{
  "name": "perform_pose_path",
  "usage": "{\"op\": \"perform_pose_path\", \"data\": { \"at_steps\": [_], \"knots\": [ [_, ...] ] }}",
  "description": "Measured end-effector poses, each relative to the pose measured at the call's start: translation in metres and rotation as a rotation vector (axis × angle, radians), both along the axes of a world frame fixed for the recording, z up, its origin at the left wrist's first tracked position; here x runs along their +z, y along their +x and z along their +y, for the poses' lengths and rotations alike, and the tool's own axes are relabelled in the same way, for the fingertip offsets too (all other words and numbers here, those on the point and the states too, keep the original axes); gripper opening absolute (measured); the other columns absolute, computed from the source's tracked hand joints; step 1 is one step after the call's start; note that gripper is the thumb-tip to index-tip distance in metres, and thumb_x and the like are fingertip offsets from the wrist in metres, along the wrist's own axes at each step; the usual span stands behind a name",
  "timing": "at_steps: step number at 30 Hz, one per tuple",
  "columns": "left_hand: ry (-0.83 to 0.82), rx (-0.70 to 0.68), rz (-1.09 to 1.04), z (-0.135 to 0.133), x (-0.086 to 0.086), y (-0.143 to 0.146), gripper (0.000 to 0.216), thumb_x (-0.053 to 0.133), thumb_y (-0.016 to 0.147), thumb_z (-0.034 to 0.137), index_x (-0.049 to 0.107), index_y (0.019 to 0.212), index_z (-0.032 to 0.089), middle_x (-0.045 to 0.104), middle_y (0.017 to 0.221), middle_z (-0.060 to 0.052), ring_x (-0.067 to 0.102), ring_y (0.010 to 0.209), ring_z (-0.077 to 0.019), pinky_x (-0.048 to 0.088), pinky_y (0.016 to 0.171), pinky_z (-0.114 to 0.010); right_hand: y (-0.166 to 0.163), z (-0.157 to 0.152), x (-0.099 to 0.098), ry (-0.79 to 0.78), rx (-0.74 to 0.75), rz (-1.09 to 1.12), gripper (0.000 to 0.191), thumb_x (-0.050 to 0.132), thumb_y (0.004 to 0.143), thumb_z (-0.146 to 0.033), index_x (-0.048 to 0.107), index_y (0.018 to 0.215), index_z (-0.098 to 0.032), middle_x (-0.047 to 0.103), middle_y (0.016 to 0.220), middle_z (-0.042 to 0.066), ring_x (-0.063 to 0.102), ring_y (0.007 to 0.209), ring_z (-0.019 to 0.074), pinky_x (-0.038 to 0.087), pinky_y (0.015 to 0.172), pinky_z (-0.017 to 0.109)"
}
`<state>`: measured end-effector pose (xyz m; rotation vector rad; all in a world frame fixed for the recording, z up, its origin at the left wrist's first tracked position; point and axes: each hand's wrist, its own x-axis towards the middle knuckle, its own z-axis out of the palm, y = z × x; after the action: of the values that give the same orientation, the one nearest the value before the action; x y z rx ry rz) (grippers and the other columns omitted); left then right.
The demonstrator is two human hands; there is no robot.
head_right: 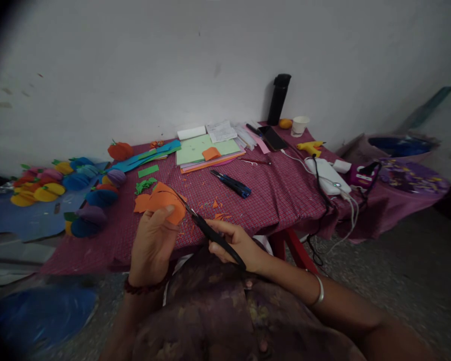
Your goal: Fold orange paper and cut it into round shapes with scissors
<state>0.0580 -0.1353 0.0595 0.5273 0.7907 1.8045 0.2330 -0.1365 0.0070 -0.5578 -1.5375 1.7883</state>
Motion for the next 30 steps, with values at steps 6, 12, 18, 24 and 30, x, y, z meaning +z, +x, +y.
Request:
{"op": "perform_pose_path", "data": {
  "at_steps": [6, 12, 18, 24, 30],
  "knots": [
    [0.004, 0.019, 0.103, 0.001, 0.0, -0.004, 0.02, 0.075, 0.057, 0.008, 0.066, 0.073, 0.016, 0.065, 0.071, 0.002, 0.061, 0.065, -0.0089, 0.05, 0.067, -0.021, 0.005, 0.0, 0.01, -0.041, 0.031, -0.099, 0.058, 0.068, 0.078, -0.054, 0.054, 0.119, -0.015, 0.047, 0.071, -0.003, 0.037, 0.05, 0.0043, 0.029, 0.044, 0.018],
    [-0.071, 0.014, 0.284, -0.001, -0.01, 0.0, 0.012, 0.07, 0.058, 0.011, 0.066, 0.069, 0.014, 0.066, 0.069, 0.002, 0.056, 0.06, -0.0086, 0.047, 0.063, -0.021, 0.009, 0.003, 0.011, -0.012, 0.089, -0.083, 0.071, 0.065, 0.078, -0.061, 0.045, 0.128, -0.015, 0.051, 0.086, 0.002, 0.048, 0.065, 0.0086, 0.04, 0.057, 0.022],
    [-0.092, -0.006, 0.299, -0.003, -0.012, 0.006, 0.011, 0.069, 0.056, 0.013, 0.065, 0.066, 0.015, 0.064, 0.063, 0.002, 0.054, 0.056, -0.0084, 0.045, 0.06, -0.02, 0.009, 0.003, 0.014, 0.028, 0.121, -0.079, 0.064, 0.062, 0.08, -0.06, 0.046, 0.124, -0.017, 0.051, 0.09, 0.003, 0.05, 0.071, 0.011, 0.041, 0.063, 0.025],
    [-0.109, -0.031, 0.224, -0.006, -0.008, 0.007, 0.015, 0.07, 0.055, 0.012, 0.066, 0.069, 0.015, 0.065, 0.067, 0.002, 0.056, 0.06, -0.0085, 0.046, 0.064, -0.021, 0.006, -0.001, 0.007, 0.013, 0.059, -0.006, 0.06, 0.063, 0.08, -0.06, 0.05, 0.117, -0.015, 0.049, 0.082, 0.001, 0.041, 0.06, 0.007, 0.032, 0.052, 0.021],
    [-0.07, -0.108, 0.101, -0.006, -0.007, 0.008, 0.018, 0.071, 0.055, 0.009, 0.064, 0.07, 0.016, 0.065, 0.068, 0.004, 0.058, 0.061, -0.0072, 0.047, 0.063, -0.018, 0.004, -0.004, 0.002, -0.026, 0.053, 0.049, 0.054, 0.065, 0.079, -0.057, 0.053, 0.11, -0.015, 0.048, 0.077, -0.001, 0.038, 0.056, 0.0055, 0.03, 0.049, 0.02]
  ]
}}
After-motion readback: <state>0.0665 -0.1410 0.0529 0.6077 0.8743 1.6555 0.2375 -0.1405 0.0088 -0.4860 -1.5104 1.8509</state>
